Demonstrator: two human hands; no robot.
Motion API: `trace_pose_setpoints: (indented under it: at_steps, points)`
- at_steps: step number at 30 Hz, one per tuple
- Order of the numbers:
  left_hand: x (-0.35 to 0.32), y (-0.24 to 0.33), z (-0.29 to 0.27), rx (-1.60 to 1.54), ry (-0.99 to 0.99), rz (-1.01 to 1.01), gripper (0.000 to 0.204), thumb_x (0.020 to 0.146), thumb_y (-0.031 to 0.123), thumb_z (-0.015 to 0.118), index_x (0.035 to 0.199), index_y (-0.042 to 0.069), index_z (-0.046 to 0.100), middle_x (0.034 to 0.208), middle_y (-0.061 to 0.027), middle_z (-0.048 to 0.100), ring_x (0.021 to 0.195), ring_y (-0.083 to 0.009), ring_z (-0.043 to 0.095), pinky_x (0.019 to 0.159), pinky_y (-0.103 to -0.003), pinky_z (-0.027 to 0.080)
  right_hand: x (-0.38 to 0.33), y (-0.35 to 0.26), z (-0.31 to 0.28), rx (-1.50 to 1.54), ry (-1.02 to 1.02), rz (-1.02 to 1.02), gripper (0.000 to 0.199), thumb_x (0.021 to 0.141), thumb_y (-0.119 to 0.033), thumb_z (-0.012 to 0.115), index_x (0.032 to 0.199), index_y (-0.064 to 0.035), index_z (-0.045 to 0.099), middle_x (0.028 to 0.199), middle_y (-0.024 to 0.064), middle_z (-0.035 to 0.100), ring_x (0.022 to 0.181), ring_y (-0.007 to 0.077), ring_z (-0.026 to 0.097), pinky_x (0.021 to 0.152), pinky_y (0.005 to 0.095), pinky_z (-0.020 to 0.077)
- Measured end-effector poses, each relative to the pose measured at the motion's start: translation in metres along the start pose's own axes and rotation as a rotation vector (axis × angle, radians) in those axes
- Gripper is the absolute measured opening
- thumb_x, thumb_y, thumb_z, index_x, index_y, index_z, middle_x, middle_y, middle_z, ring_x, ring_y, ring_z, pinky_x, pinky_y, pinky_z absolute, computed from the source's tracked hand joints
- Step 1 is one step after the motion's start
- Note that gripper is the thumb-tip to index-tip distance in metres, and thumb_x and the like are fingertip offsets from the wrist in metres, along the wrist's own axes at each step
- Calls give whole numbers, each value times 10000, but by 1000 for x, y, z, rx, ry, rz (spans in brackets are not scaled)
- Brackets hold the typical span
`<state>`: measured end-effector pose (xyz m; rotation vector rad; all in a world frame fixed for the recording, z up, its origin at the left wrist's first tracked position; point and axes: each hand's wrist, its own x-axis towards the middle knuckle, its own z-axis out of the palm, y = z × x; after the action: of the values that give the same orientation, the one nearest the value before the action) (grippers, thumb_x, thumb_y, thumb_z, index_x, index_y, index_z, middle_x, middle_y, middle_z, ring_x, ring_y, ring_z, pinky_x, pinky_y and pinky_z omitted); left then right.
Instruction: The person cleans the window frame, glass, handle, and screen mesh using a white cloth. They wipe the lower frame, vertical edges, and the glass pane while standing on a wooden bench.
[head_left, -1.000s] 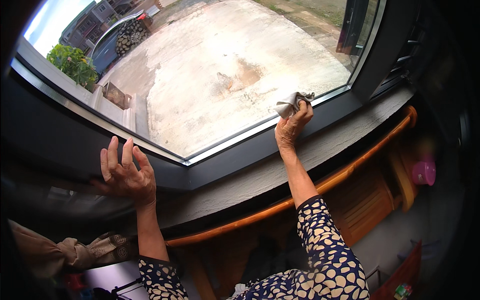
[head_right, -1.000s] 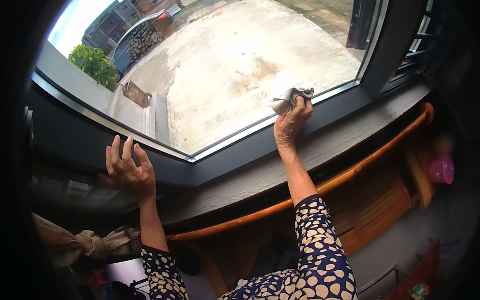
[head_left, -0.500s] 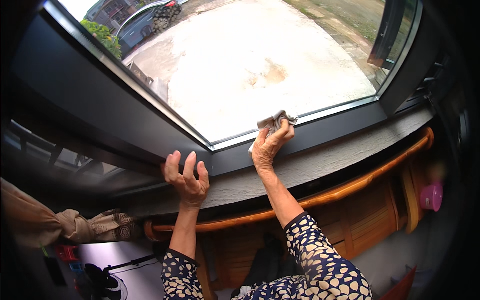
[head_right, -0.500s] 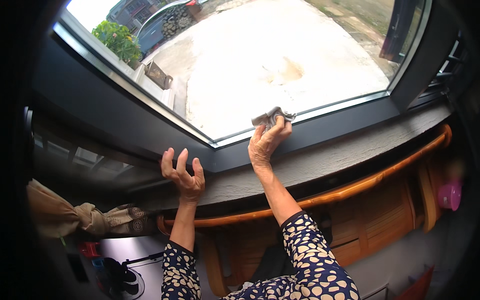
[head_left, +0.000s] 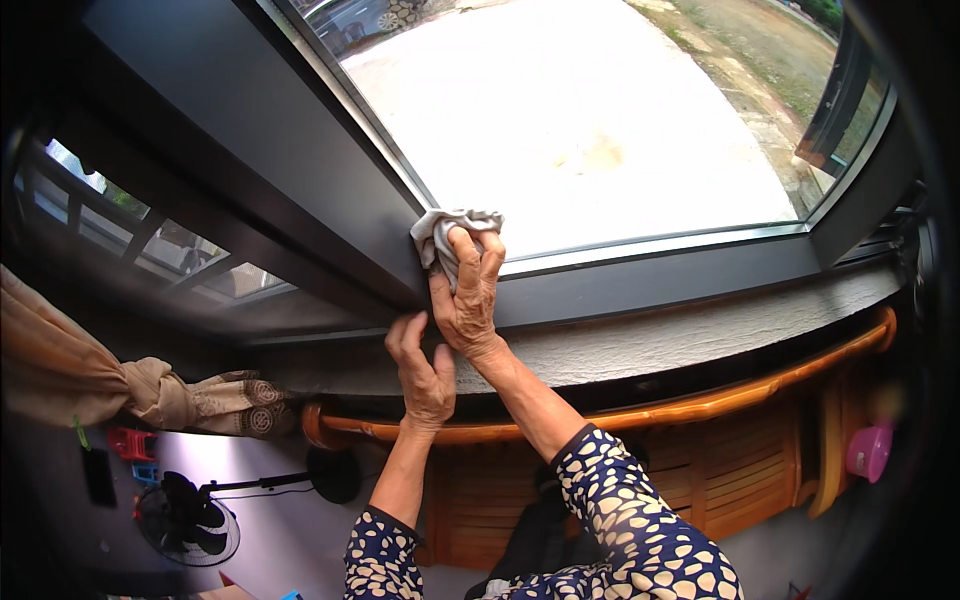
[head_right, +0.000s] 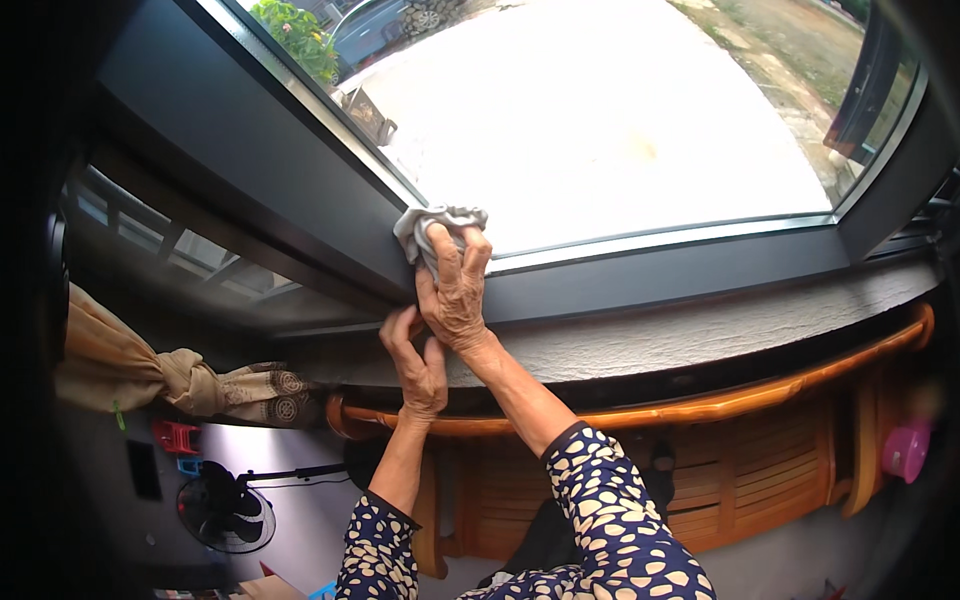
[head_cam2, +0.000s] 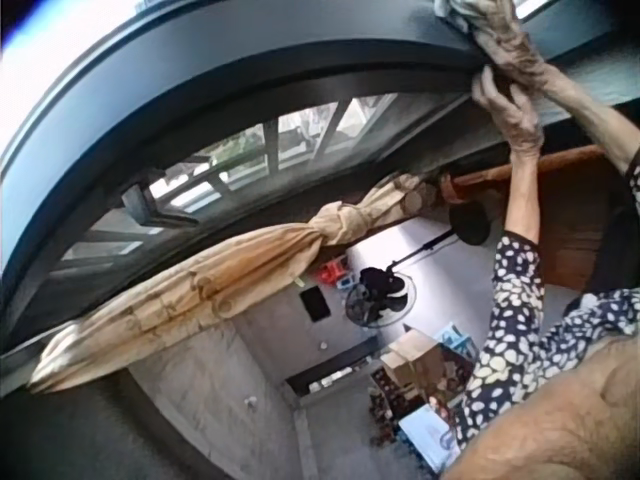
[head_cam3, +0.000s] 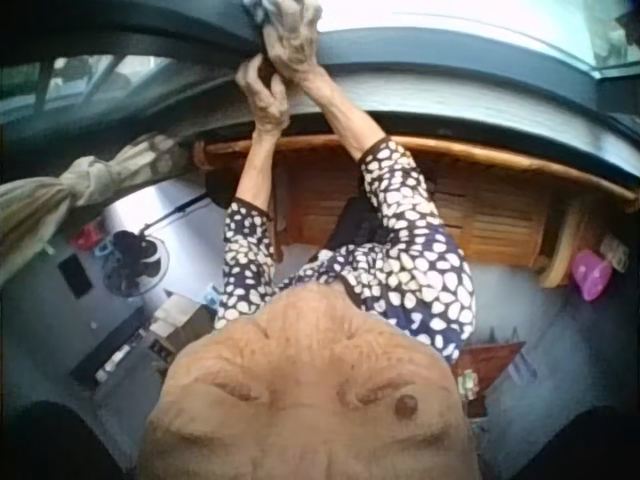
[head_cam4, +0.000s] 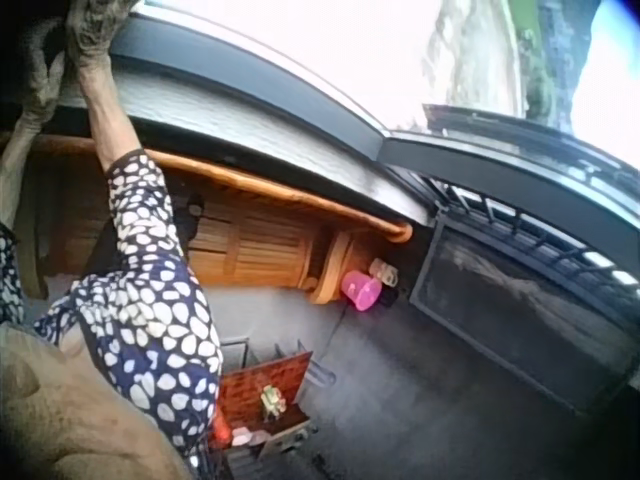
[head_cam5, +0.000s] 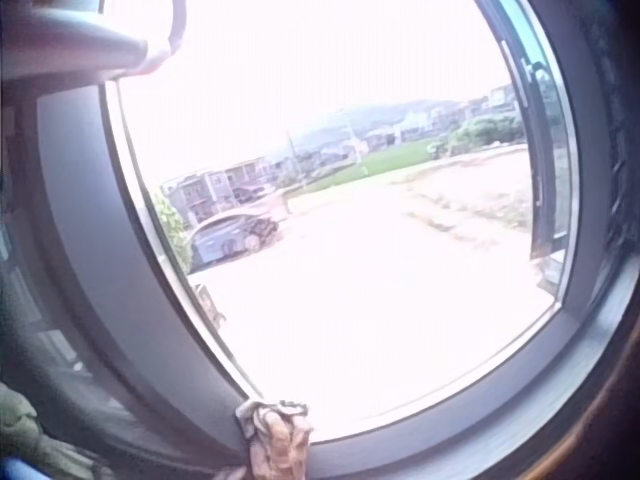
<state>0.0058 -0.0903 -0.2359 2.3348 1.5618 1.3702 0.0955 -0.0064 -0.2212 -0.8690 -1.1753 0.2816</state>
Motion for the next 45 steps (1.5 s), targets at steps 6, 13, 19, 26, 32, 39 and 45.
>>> trace_pose_setpoints:
  at_steps: [6,13,19,26,32,39,45]
  points:
    - [1,2,3,-108,-25,-154,507,910,55,542,1360,10,312,1268,-156,372,1082,-245,507,922,-361,443,3,4,-7,-119,-138,-106,646,667,83,544,1294,-65,494,1180,181,469,998,358,461,836,441,447]
    - [-13,-3,20,-260,-73,-358,522,882,-67,525,1356,37,331,1221,-144,467,1073,-210,536,927,-324,458,-23,17,-20,-519,-278,-119,476,715,-19,579,1190,-24,550,1041,121,568,892,309,563,646,352,555]
    - [-29,-8,28,-270,-107,-430,516,845,-70,537,1327,29,380,1225,-146,470,1021,-225,580,862,-322,491,-46,30,-29,-789,-513,-65,264,781,-111,584,1026,-20,555,981,105,558,884,273,594,569,313,568]
    - [-34,-9,30,-124,-107,-353,506,811,-64,546,1298,-4,422,1292,-193,449,1197,-352,466,1023,-396,384,-42,39,-37,-905,-611,-168,208,768,-130,593,950,-32,566,932,94,537,814,236,608,495,312,553]
    - [-38,-8,35,-45,-139,-275,518,820,-34,571,1312,8,415,1385,-196,395,1270,-372,420,1039,-411,377,-29,49,-79,-1021,-577,-116,229,781,-105,584,975,15,572,992,133,559,852,247,605,507,319,562]
    - [-41,-1,43,57,-202,-227,569,803,-30,603,1338,23,414,1434,-169,355,1329,-340,356,1097,-417,318,7,71,-168,-1249,-552,29,283,809,-98,603,1045,54,568,1037,206,552,886,293,634,612,331,594]
    - [-31,3,50,105,-262,-182,647,810,-24,583,1407,23,338,1492,-180,289,1393,-346,263,1126,-434,242,48,78,-246,-1213,-441,352,278,839,-204,625,1054,-43,556,980,184,559,854,348,654,689,439,563]
